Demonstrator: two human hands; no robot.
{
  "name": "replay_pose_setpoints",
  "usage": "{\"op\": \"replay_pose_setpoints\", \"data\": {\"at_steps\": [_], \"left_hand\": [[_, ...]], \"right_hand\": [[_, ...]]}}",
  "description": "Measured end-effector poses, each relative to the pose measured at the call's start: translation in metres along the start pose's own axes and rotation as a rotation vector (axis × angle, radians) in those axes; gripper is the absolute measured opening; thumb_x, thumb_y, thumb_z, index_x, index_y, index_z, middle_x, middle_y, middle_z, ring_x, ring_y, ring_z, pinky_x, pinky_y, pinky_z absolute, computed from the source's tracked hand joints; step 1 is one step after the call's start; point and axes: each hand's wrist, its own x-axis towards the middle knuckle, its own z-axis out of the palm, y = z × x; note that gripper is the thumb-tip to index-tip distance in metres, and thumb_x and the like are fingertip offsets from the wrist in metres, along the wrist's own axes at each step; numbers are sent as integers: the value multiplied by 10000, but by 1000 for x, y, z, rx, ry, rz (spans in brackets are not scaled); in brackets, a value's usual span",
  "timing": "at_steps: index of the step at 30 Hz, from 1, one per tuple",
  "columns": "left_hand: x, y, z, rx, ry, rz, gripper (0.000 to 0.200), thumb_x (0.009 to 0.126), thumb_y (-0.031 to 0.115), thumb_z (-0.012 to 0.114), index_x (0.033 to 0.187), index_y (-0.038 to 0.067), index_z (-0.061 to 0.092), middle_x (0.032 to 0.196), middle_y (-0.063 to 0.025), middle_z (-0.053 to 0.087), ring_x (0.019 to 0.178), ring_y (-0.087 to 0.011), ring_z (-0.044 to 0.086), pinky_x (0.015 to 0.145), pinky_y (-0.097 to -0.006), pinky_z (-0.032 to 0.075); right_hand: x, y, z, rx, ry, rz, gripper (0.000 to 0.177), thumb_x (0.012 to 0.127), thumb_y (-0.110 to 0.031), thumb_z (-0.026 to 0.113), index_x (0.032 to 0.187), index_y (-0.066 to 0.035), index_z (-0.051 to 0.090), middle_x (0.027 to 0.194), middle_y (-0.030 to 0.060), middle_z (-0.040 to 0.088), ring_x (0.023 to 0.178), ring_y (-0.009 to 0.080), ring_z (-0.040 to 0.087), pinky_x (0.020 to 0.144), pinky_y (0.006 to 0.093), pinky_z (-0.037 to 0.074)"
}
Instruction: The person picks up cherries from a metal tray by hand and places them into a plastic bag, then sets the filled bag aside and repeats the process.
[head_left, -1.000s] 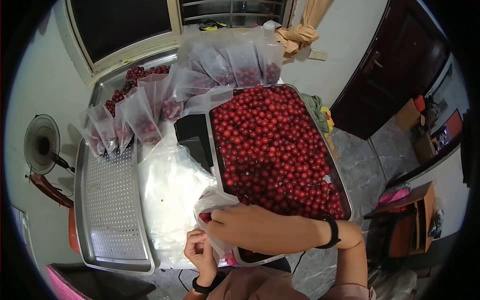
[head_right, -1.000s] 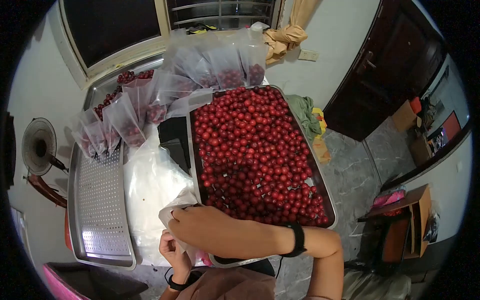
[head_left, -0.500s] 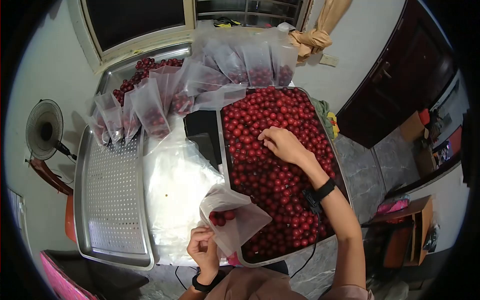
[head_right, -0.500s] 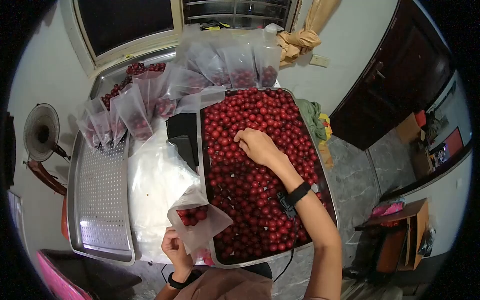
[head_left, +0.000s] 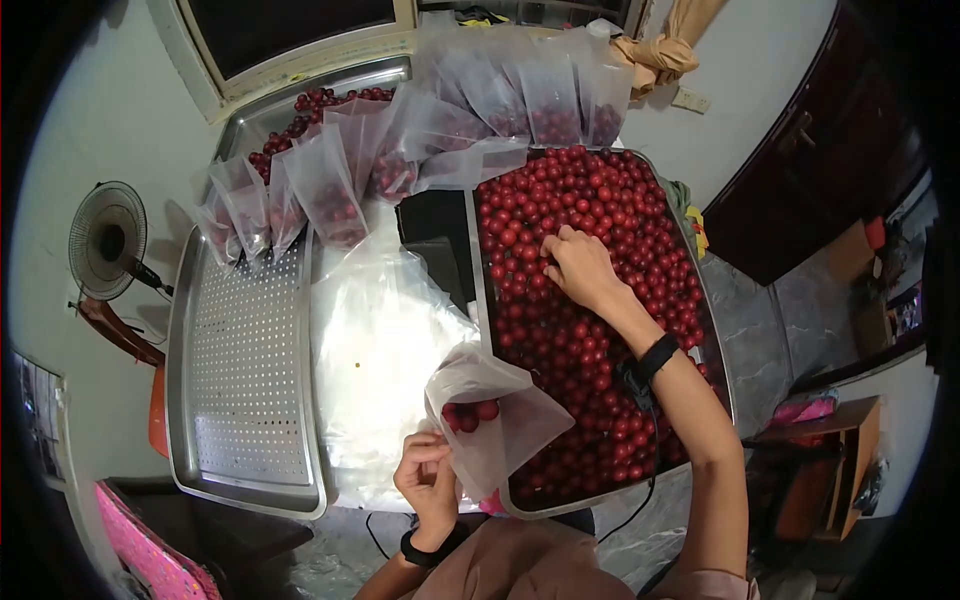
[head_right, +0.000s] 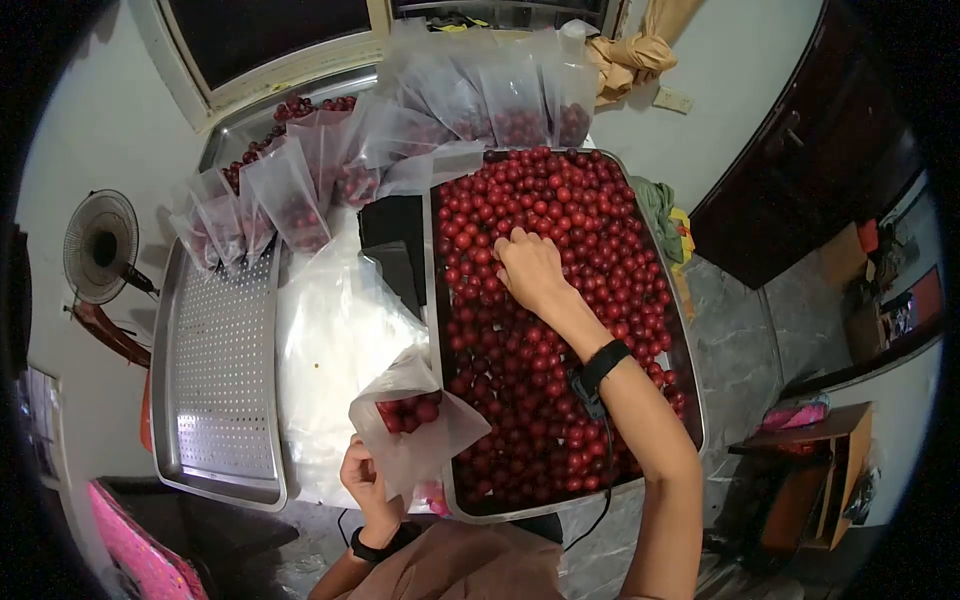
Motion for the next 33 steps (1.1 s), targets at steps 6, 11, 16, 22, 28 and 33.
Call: {"op": "replay_pose_setpoints", "data": {"at_steps": [6,11,16,22,28,33], "left_hand": [[0,0,-1,-7,1,-7,82,860,-68,647,890,-2,609,1061,-106,558,1076,-208,550,951,-320,425],[1,1,0,-8,-7,-5,81,863,-56,660,893,3,612,1058,-105,562,1071,-205,553,938,-318,433],[2,2,3,-29,-6,-4,75,869,-50,659,895,0,611,1049,-104,563,1067,-203,554,931,-311,437],[1,5,4,0,-19,3,79,866,-62,650,902,-3,613,1045,-104,561,1063,-202,553,931,-310,437],[0,5,6,22,-2,-10,92,846,-59,669,892,0,614,1032,-102,566,1034,-197,555,929,-312,436],[0,6,7,45,16,-2,102,840,-43,692,885,6,616,1025,-93,568,1016,-189,553,920,-310,437]], "right_hand": [[-3,1,1,41,47,-45,284,757,-103,720,995,-71,568,935,112,593,908,323,613,788,434,467],[-17,-18,-49,400,109,-9,270,793,-49,689,1021,-31,546,946,105,623,851,244,620,746,338,476],[-62,-80,-148,856,88,-85,331,799,2,682,1112,-16,577,939,78,592,823,173,605,727,295,487],[-99,-123,-195,947,-322,-339,333,817,-43,689,1129,-24,574,950,96,589,823,227,636,733,328,527],[-106,-152,-146,366,-243,-567,489,670,-46,731,1107,58,538,927,128,586,824,259,659,674,315,545],[-90,-167,-109,210,-356,-549,419,664,-55,713,1038,74,574,875,153,628,714,279,677,594,335,558]]}}
